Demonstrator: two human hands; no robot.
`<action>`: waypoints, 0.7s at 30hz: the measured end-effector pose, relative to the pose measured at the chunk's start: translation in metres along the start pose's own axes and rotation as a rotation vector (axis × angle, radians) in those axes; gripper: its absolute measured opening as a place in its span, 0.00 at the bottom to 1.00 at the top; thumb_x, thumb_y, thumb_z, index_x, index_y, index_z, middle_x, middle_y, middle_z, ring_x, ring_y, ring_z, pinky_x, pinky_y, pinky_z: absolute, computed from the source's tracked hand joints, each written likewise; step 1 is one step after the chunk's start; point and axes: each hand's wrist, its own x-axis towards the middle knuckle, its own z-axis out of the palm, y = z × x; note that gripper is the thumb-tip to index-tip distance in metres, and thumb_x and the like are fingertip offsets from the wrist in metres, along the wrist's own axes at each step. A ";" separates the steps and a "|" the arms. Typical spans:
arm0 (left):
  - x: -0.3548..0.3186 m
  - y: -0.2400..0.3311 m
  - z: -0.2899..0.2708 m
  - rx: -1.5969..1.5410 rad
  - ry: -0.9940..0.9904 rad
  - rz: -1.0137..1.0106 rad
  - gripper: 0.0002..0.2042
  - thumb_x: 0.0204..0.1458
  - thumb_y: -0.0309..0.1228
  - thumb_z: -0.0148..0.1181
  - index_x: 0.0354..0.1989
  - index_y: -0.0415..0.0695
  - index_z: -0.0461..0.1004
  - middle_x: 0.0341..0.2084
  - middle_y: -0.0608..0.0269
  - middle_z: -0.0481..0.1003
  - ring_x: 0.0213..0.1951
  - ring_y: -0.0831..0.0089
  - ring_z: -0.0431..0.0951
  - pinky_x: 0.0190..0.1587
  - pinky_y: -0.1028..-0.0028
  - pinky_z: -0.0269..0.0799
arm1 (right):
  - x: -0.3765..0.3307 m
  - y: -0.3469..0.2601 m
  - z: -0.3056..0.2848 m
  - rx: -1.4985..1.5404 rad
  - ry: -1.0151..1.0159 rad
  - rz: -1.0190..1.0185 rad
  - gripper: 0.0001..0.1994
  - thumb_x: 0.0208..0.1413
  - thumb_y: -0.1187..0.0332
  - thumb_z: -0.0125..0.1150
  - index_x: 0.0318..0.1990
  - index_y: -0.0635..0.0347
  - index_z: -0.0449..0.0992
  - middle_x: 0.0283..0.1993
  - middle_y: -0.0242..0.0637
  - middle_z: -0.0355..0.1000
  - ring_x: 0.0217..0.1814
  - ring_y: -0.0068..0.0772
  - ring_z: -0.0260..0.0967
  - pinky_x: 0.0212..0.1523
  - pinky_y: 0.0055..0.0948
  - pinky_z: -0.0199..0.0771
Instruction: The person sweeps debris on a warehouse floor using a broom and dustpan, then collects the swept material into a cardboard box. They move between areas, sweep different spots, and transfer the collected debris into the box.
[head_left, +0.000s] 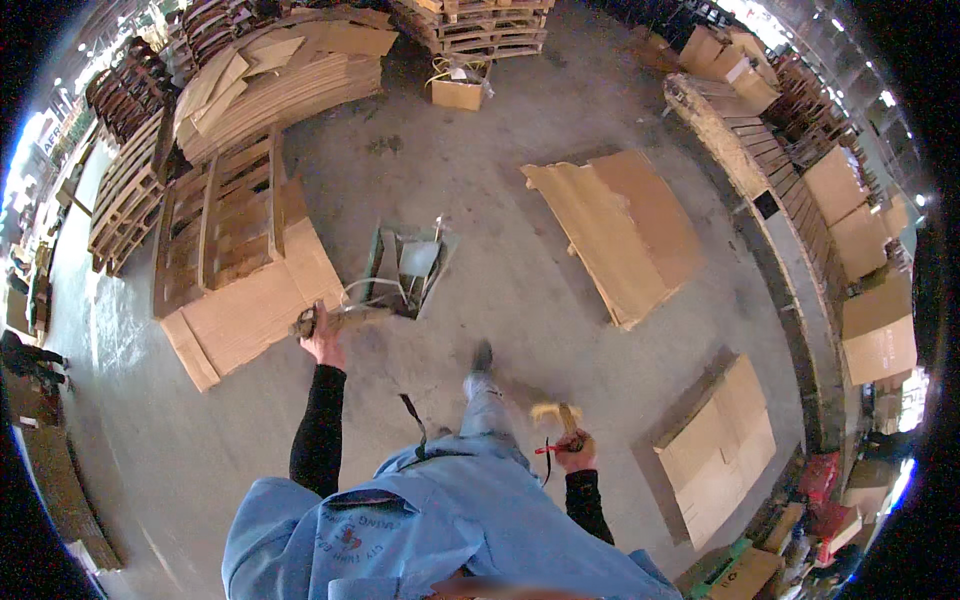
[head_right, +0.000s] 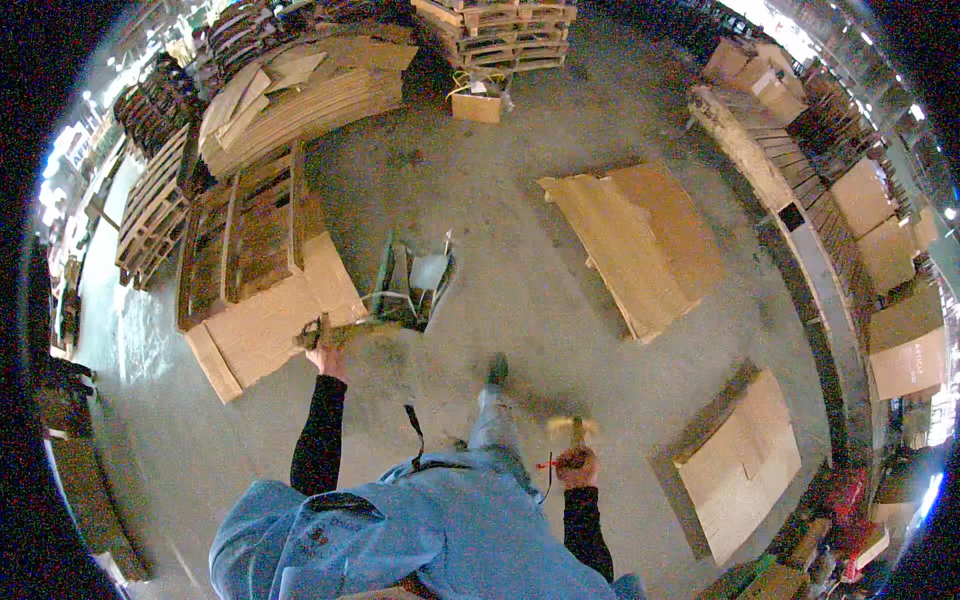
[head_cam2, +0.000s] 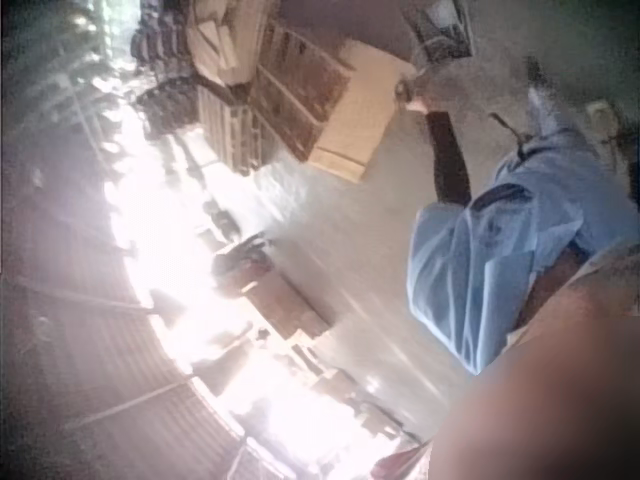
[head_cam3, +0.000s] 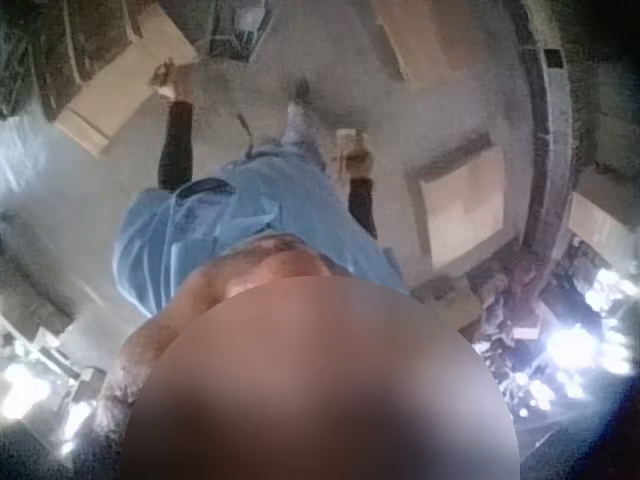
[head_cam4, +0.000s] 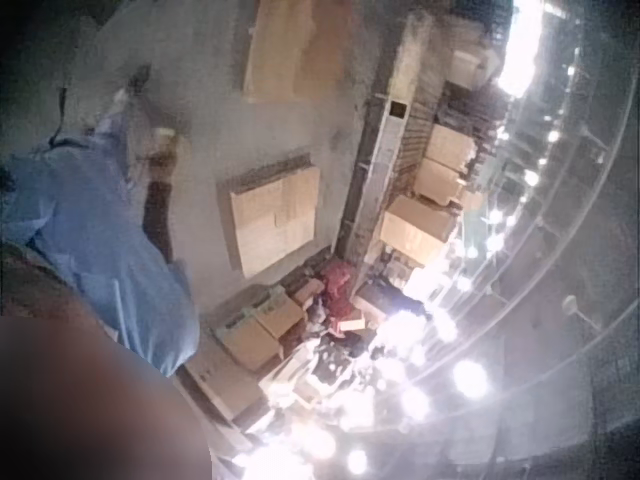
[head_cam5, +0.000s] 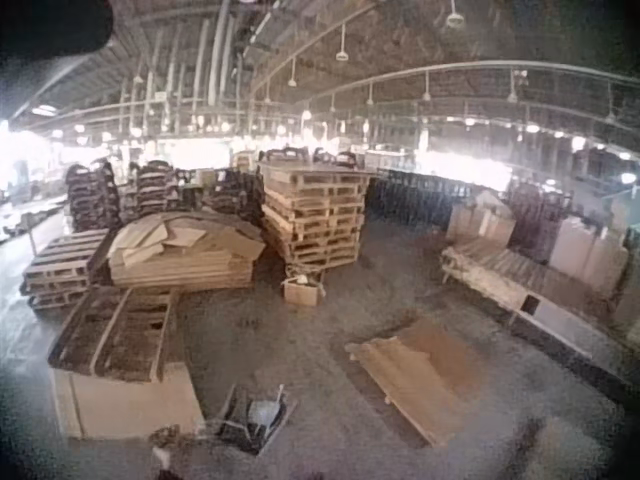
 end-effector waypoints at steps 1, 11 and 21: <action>0.021 -0.007 0.031 0.013 0.015 0.008 0.21 0.45 0.36 0.68 0.46 0.49 0.69 0.40 0.70 0.71 0.40 0.71 0.73 0.38 0.60 0.70 | 0.015 -0.004 0.042 0.033 -0.096 0.031 0.08 0.51 0.69 0.47 0.21 0.53 0.64 0.15 0.26 0.59 0.16 0.26 0.58 0.23 0.26 0.64; 0.207 -0.042 0.307 0.088 0.044 -0.055 0.22 0.47 0.38 0.66 0.49 0.52 0.66 0.56 0.72 0.62 0.59 0.68 0.58 0.56 0.51 0.57 | 0.162 -0.038 0.390 0.042 -0.205 0.412 0.08 0.51 0.66 0.52 0.23 0.56 0.64 0.16 0.28 0.58 0.18 0.25 0.56 0.21 0.25 0.58; 0.431 -0.109 0.607 0.023 -0.045 0.103 0.12 0.47 0.29 0.66 0.37 0.46 0.69 0.27 0.70 0.71 0.25 0.76 0.68 0.25 0.72 0.67 | 0.340 -0.075 0.625 -0.065 -0.288 0.309 0.08 0.52 0.65 0.54 0.26 0.55 0.66 0.20 0.30 0.61 0.19 0.24 0.59 0.21 0.25 0.60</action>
